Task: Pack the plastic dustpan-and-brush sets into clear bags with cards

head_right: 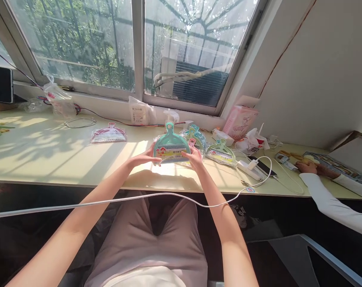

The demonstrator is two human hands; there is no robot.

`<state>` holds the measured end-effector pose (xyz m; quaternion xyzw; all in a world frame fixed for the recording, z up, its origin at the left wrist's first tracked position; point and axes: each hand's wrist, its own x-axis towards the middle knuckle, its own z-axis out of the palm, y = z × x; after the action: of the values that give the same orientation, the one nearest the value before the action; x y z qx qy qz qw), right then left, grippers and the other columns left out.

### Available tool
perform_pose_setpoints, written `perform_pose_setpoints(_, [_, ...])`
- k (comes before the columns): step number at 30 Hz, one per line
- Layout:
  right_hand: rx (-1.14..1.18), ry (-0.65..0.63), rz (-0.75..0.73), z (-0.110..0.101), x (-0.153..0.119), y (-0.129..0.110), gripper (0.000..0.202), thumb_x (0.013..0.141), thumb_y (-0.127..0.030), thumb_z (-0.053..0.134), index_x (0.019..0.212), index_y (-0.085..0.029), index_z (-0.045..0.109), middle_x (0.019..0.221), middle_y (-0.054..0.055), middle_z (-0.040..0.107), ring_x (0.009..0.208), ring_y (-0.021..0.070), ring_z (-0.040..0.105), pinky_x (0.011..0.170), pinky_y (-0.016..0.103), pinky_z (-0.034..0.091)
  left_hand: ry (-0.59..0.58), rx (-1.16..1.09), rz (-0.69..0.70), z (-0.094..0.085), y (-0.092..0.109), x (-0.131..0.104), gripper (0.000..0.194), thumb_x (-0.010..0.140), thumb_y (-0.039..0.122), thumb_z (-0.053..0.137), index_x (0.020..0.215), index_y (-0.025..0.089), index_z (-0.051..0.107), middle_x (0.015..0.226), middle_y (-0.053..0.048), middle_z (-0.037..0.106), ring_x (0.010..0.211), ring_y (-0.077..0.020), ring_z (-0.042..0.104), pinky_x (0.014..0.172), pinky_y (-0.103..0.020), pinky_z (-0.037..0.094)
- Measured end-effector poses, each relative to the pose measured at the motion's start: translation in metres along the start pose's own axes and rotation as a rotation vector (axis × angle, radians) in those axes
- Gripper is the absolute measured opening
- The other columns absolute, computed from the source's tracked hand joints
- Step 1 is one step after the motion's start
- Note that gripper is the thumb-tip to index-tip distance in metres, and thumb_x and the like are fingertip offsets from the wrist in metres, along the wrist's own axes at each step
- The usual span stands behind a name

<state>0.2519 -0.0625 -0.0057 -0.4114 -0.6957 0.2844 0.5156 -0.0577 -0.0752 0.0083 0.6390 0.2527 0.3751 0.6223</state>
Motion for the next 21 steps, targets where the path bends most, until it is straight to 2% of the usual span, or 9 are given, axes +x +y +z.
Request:
perform_pose_setpoints(3, [0.193,0.105,0.162,-0.003,-0.001,-0.011,0.074,0.066,-0.068,0.096,0.123,-0.023,0.082,0.113,0.012,0.087,0.11,0.0346,0.081,0.102,0.052,0.067,0.048,0.023,0.055,0.007,-0.003,-0.005,0.156,0.069,0.031,0.107,0.19,0.039,0.01,0.168,-0.024,0.062,0.11,-0.0321,0.082,0.083,-0.036,0.068])
perform_pose_setpoints(6, [0.18,0.223,0.182,-0.004,-0.003,-0.018,0.073,0.066,-0.069,0.094,0.121,-0.023,0.08,0.114,0.014,0.085,0.116,0.0368,0.078,0.103,0.054,0.067,0.227,0.136,0.131,0.023,-0.013,-0.005,0.171,0.058,0.024,0.113,0.189,0.046,0.005,0.181,-0.024,0.045,0.118,-0.0325,0.079,0.081,-0.032,0.068])
perform_pose_setpoints(8, [0.154,0.223,0.162,-0.002,-0.008,-0.018,0.072,0.072,-0.07,0.09,0.125,-0.023,0.078,0.118,0.015,0.084,0.121,0.0379,0.077,0.104,0.055,0.066,0.396,0.21,0.166,0.034,-0.02,0.001,0.159,0.066,0.027,0.11,0.19,0.043,0.011,0.177,-0.022,0.05,0.112,-0.0286,0.078,0.073,-0.027,0.065])
perform_pose_setpoints(11, [0.119,0.198,0.119,0.001,-0.019,-0.014,0.073,0.079,-0.074,0.085,0.132,-0.025,0.074,0.123,0.014,0.084,0.123,0.0382,0.077,0.105,0.056,0.066,0.551,0.212,0.148,0.043,-0.024,0.015,0.121,0.086,0.034,0.093,0.188,0.031,0.027,0.154,-0.02,0.067,0.083,-0.0169,0.074,0.059,-0.024,0.06])
perform_pose_setpoints(13, [0.095,0.201,0.094,-0.004,-0.025,-0.013,0.071,0.082,-0.076,0.085,0.131,-0.027,0.072,0.124,0.014,0.084,0.122,0.039,0.077,0.104,0.056,0.067,0.544,0.187,0.111,0.044,-0.021,0.025,0.102,0.088,0.035,0.086,0.18,0.023,0.046,0.139,-0.017,0.075,0.067,-0.0125,0.067,0.053,-0.025,0.057])
perform_pose_setpoints(16, [0.05,0.174,0.14,-0.026,-0.029,-0.018,0.069,0.074,-0.073,0.094,0.121,-0.027,0.071,0.116,0.014,0.085,0.116,0.0407,0.08,0.1,0.057,0.069,0.473,0.198,0.123,0.043,-0.012,0.039,0.071,0.081,0.037,0.085,0.148,0.016,0.074,0.12,-0.012,0.081,0.071,-0.0169,0.07,0.055,-0.027,0.059])
perform_pose_setpoints(18, [0.011,0.156,0.209,-0.048,-0.032,-0.027,0.073,0.062,-0.069,0.103,0.111,-0.026,0.071,0.108,0.012,0.086,0.106,0.0395,0.083,0.095,0.056,0.07,0.434,0.249,0.166,0.046,-0.005,0.046,0.06,0.079,0.035,0.086,0.136,0.018,0.078,0.112,-0.008,0.08,0.078,-0.0204,0.074,0.06,-0.028,0.061])
perform_pose_setpoints(21, [-0.026,0.199,0.228,-0.083,-0.04,-0.045,0.075,0.048,-0.065,0.11,0.1,-0.025,0.073,0.101,0.008,0.086,0.091,0.0337,0.083,0.085,0.051,0.071,0.367,0.326,0.241,0.063,0.005,0.056,0.058,0.081,0.031,0.085,0.138,0.022,0.075,0.104,-0.003,0.078,0.078,-0.0203,0.075,0.066,-0.029,0.062])
